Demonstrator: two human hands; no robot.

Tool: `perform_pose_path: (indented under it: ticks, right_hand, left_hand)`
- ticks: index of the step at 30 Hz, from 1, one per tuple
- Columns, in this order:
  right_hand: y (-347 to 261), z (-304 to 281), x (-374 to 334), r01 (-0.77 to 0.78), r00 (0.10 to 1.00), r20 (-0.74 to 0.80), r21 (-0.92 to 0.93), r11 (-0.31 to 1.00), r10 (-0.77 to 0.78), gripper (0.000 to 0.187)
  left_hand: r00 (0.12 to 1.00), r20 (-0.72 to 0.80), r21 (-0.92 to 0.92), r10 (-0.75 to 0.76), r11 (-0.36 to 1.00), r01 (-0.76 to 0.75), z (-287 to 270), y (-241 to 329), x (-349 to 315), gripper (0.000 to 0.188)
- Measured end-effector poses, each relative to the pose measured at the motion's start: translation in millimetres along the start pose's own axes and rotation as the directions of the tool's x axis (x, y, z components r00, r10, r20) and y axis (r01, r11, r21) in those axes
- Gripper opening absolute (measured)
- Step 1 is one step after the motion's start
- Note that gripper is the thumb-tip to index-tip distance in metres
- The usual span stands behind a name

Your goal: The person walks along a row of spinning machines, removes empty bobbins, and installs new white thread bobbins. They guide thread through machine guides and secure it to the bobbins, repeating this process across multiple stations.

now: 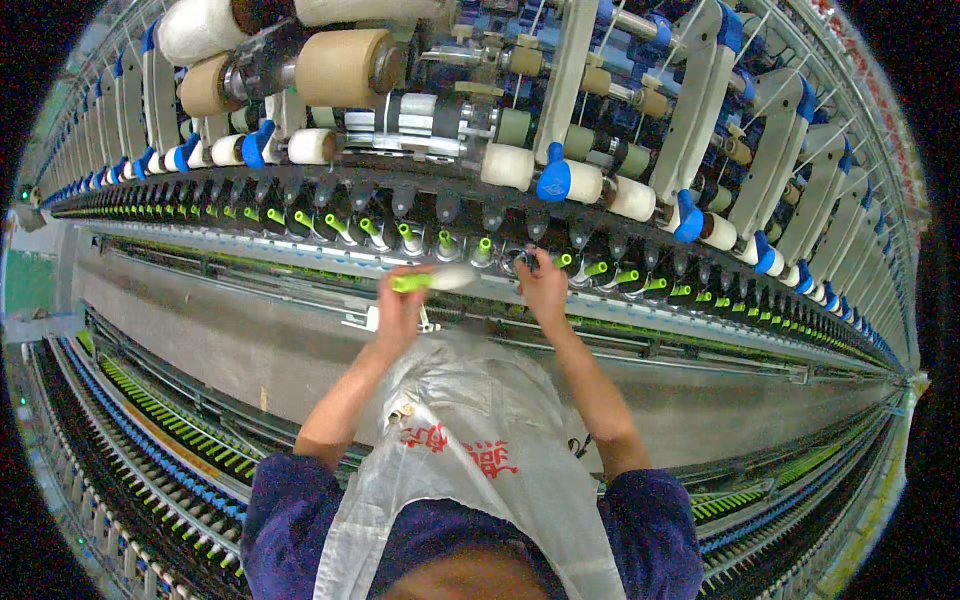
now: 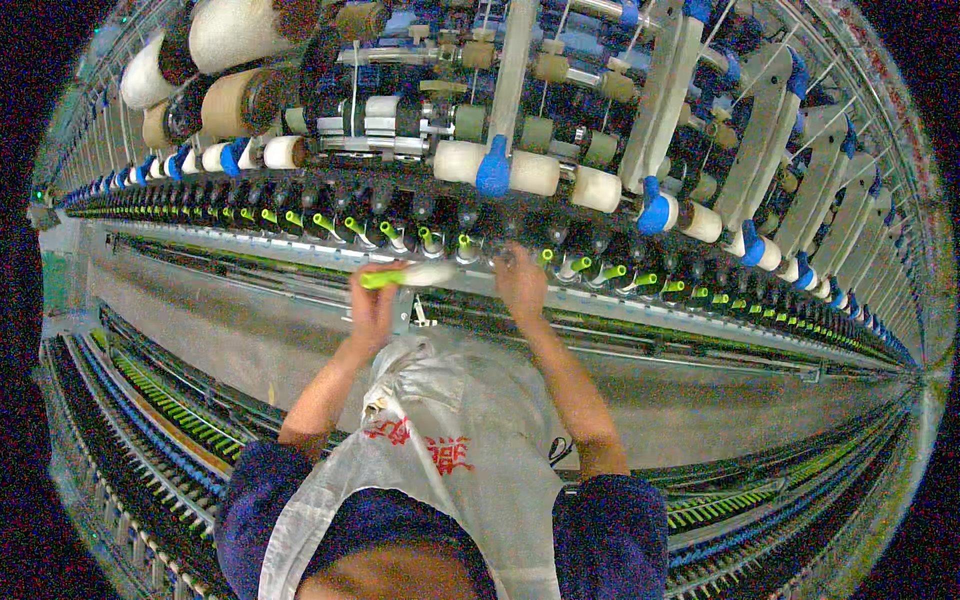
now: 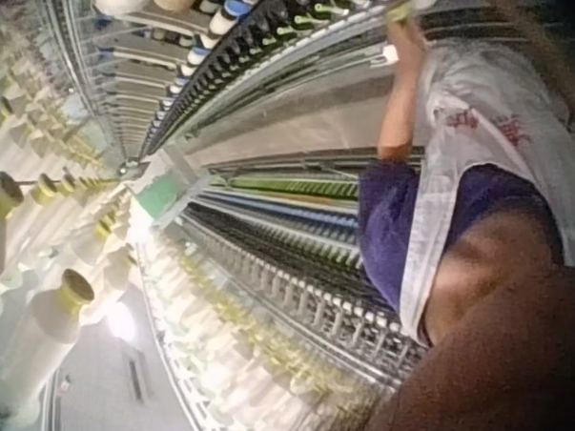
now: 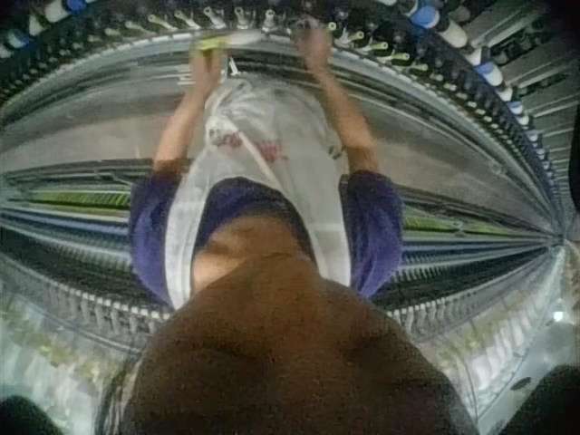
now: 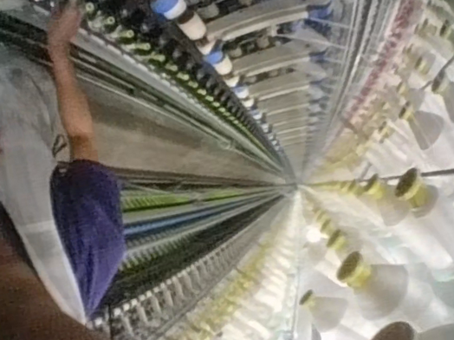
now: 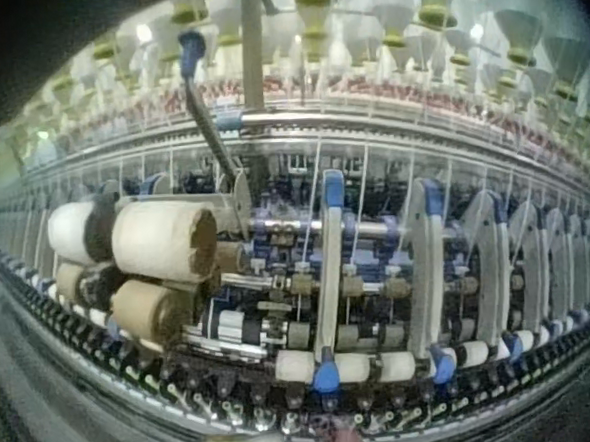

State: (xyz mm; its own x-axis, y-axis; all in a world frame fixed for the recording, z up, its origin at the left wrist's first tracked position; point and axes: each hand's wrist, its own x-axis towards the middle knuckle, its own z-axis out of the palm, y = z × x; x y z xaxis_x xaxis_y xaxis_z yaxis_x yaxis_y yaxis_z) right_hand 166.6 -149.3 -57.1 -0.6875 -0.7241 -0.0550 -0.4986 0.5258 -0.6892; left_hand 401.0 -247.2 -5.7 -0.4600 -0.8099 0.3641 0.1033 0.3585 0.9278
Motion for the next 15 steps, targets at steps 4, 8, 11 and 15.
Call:
perform_pose_path:
  ticks: [4, 8, 11, 15]
  right_hand:
    - [-45, -52, 21, 0.067, 0.995, 0.054, 0.271, 0.960, -0.085, 0.033]
    - [-73, -92, 20, 0.174, 0.984, -0.076, 0.181, 0.968, -0.162, 0.041]
    - [-67, -110, 16, -0.073, 0.989, 0.145, 0.323, 0.943, 0.027, 0.055]
    - [-44, -99, 9, -0.415, 0.849, 0.492, 0.398, 0.818, 0.191, 0.057]
  left_hand:
    - [0.925, 0.342, 0.215, -0.167, 0.972, 0.096, 80, 41, 43, 0.032]
    - [0.902, 0.306, 0.246, -0.305, 0.941, 0.235, 134, 50, 65, 0.029]
    - [0.927, 0.248, 0.258, -0.280, 0.942, 0.216, 133, 54, 54, 0.029]
    - [0.979, 0.183, 0.156, -0.089, 0.986, 0.061, 101, 67, 39, 0.026]
